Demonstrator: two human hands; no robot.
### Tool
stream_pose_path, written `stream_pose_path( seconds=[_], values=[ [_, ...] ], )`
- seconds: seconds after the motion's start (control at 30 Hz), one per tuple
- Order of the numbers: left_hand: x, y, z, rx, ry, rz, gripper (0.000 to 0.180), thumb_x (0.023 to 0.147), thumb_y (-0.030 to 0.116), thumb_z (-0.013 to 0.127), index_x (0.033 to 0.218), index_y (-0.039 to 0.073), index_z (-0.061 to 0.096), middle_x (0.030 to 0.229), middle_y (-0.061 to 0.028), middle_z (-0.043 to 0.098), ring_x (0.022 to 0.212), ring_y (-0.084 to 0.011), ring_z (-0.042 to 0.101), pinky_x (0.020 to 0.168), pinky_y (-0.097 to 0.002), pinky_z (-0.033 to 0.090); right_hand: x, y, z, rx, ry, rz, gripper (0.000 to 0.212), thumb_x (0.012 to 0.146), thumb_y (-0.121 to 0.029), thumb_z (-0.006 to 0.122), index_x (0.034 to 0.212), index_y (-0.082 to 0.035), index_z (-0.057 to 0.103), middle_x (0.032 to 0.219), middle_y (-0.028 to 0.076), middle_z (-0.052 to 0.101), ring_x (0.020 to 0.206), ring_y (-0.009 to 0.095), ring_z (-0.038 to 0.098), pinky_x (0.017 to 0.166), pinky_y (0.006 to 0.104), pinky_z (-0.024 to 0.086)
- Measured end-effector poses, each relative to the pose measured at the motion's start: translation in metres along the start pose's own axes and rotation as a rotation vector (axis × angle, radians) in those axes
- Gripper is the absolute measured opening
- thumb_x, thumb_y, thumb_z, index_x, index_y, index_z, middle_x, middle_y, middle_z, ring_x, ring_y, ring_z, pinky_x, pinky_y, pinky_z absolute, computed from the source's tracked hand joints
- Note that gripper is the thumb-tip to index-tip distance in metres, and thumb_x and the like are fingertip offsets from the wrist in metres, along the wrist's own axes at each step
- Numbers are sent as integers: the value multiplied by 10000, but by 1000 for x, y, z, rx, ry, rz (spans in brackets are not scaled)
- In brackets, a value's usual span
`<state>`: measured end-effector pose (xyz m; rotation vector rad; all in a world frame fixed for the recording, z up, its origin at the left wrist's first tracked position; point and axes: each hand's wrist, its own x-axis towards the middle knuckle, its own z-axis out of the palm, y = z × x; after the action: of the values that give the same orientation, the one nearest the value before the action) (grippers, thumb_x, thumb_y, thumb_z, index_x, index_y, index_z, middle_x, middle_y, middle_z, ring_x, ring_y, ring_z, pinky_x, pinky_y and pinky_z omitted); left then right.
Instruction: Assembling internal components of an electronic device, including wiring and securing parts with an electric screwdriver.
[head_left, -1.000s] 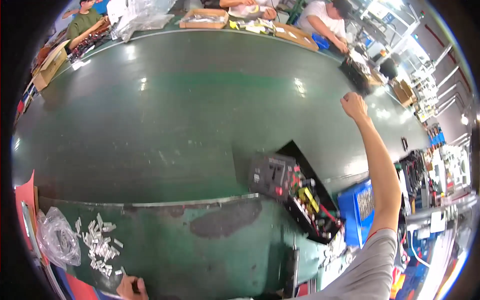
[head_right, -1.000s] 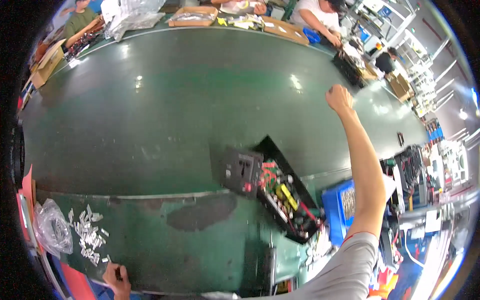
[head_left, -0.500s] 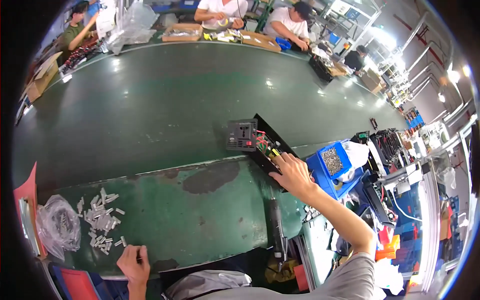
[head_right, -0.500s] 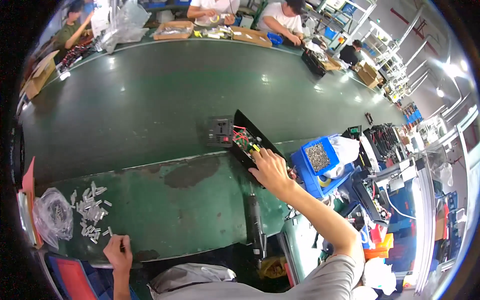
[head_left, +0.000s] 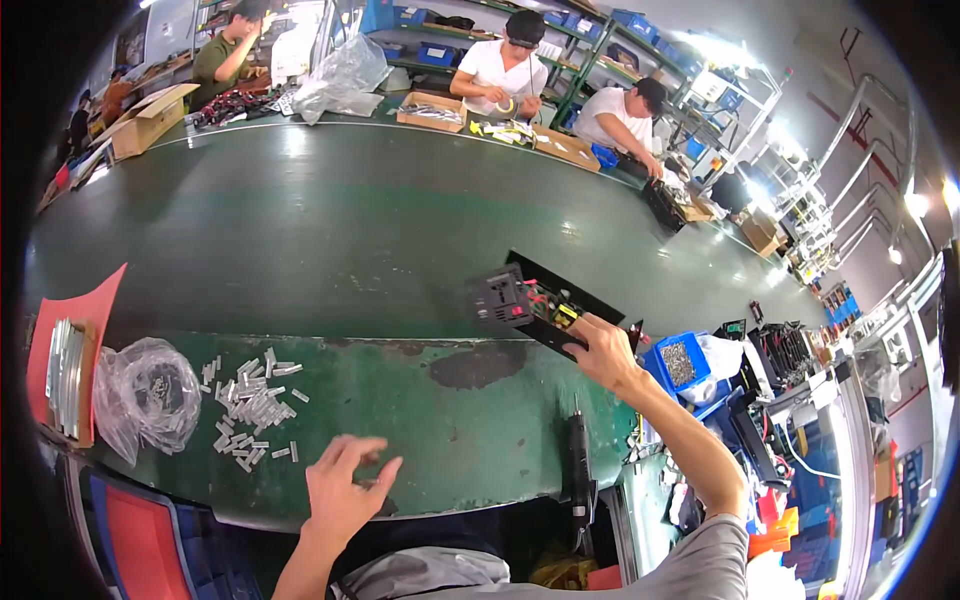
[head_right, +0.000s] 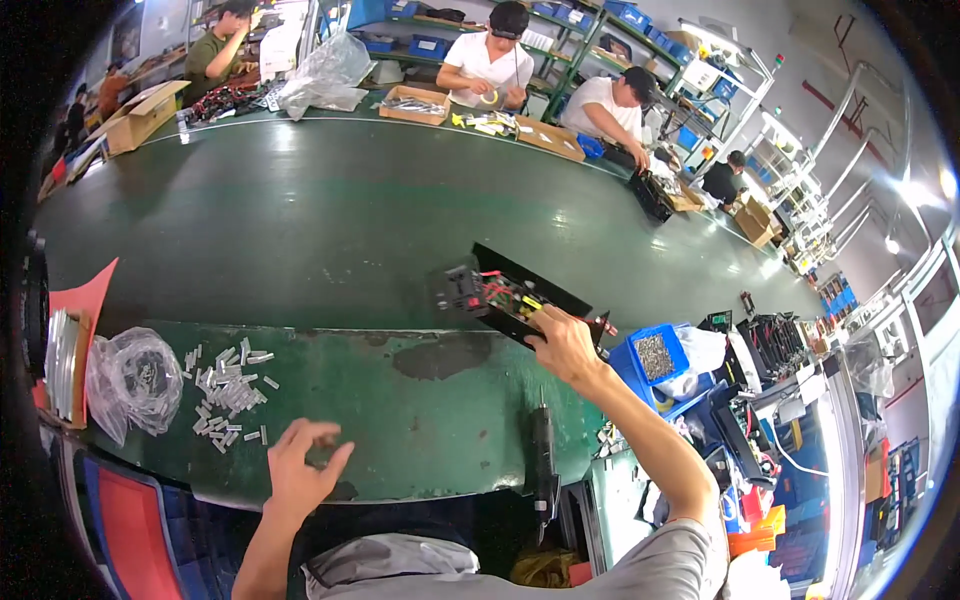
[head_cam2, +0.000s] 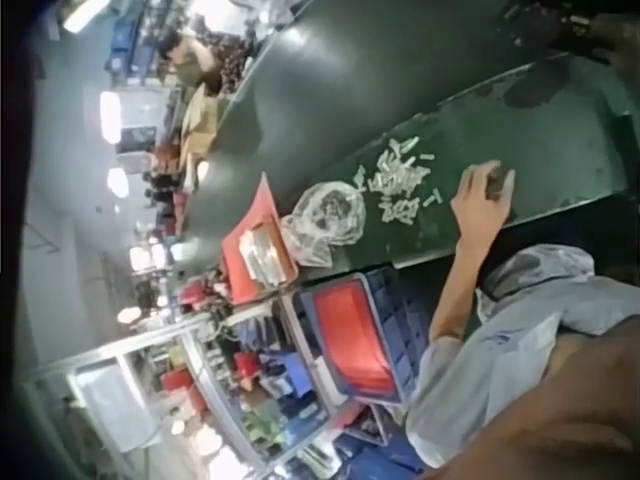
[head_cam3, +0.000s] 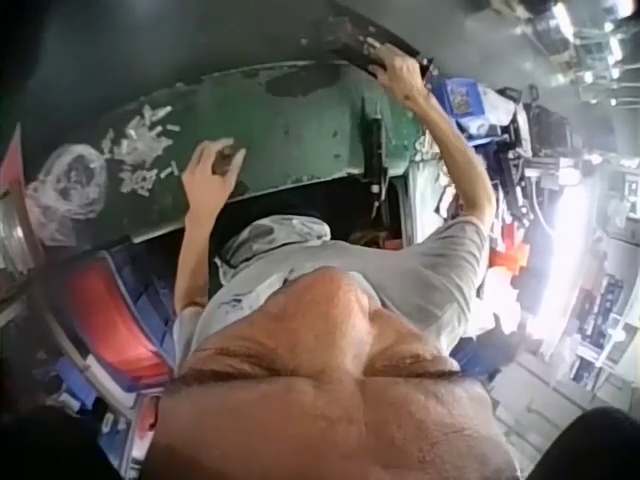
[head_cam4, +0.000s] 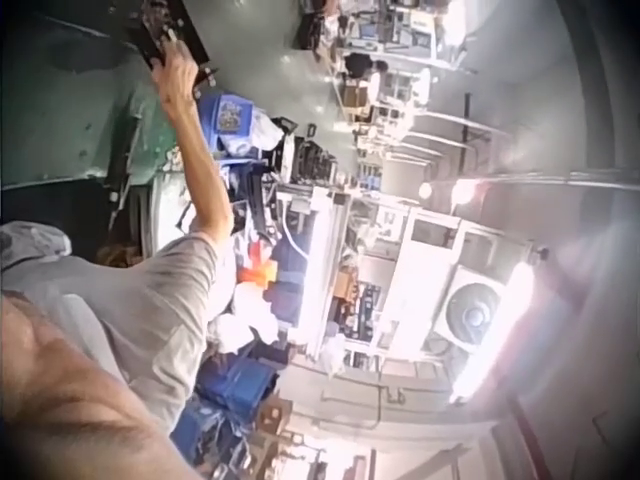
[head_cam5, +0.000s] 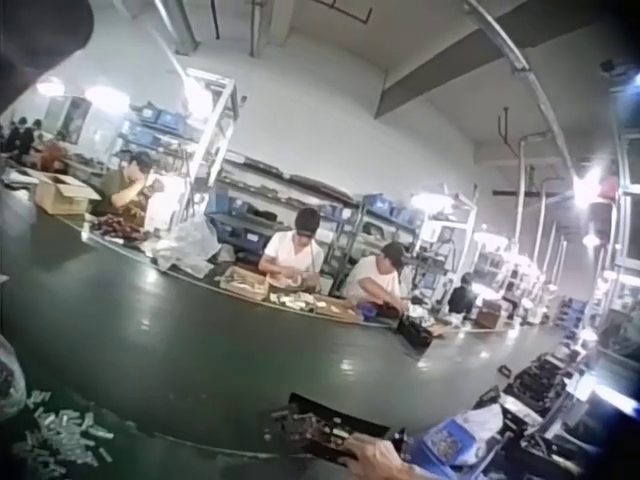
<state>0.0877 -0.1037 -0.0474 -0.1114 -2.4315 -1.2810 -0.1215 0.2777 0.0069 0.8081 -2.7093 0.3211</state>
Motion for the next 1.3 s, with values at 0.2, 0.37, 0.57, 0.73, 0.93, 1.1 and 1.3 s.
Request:
stream_pose_path(
  seconds=[0.2, 0.37, 0.57, 0.73, 0.93, 1.1, 1.3],
  values=[
    [40, 26, 9, 212, 243, 289, 938, 619, 273, 960, 1423, 103, 508, 1442, -155, 561, 1246, -355, 600, 965, -433, 553, 0, -100, -8, 161, 50, -232, 245, 757, -90, 823, 949, -36, 680, 848, 128, 625, 787, 348, 654, 670, 429, 539],
    [31, 17, 12, 330, 177, 226, 1044, 648, 363, 939, 1510, 105, 409, 1474, -169, 519, 1249, -376, 599, 898, -442, 579, -48, -143, 25, 232, -120, -323, 236, 762, -73, 799, 958, -54, 670, 840, 89, 607, 779, 284, 651, 625, 387, 550],
    [39, 8, -5, 27, -25, -96, 946, 678, 249, 897, 1483, 47, 445, 1209, -188, 661, 1080, -354, 680, 976, -421, 534, -64, -147, 38, 200, -165, -372, 243, 742, -34, 755, 965, -71, 664, 885, 45, 584, 796, 235, 633, 619, 355, 550],
    [71, -10, -11, -89, -157, -490, 742, 837, 444, 811, 1408, 52, 542, 1149, -211, 715, 1004, -276, 714, 921, -389, 537, -68, -145, 31, 268, -182, -343, 313, 709, 2, 742, 1007, -82, 690, 915, 37, 601, 826, 244, 626, 647, 372, 543],
    [54, 3, -23, 55, -131, -458, 692, 867, 449, 775, 1370, 28, 555, 1032, -199, 746, 915, -315, 740, 860, -383, 551, -120, -153, 22, 169, 157, -22, 339, 734, 77, 769, 1039, -69, 737, 1072, 92, 671, 1001, 305, 654, 873, 405, 536],
    [40, 6, -22, 264, -210, -606, 577, 928, 342, 734, 1387, 33, 570, 1120, -184, 745, 1025, -277, 727, 917, -390, 535, -174, -146, 29, -28, 190, 705, 465, 865, -60, 766, 1304, -40, 613, 1247, 173, 607, 1172, 368, 573, 1034, 453, 443],
    [23, 19, -19, 386, 101, -178, 489, 779, 100, 868, 1219, 29, 666, 1124, -145, 713, 1020, -287, 693, 778, -362, 565, -182, -112, 40, 42, 118, 850, 542, 948, -109, 711, 1453, -45, 523, 1319, 187, 595, 1214, 360, 573, 1043, 444, 436]
  ],
)
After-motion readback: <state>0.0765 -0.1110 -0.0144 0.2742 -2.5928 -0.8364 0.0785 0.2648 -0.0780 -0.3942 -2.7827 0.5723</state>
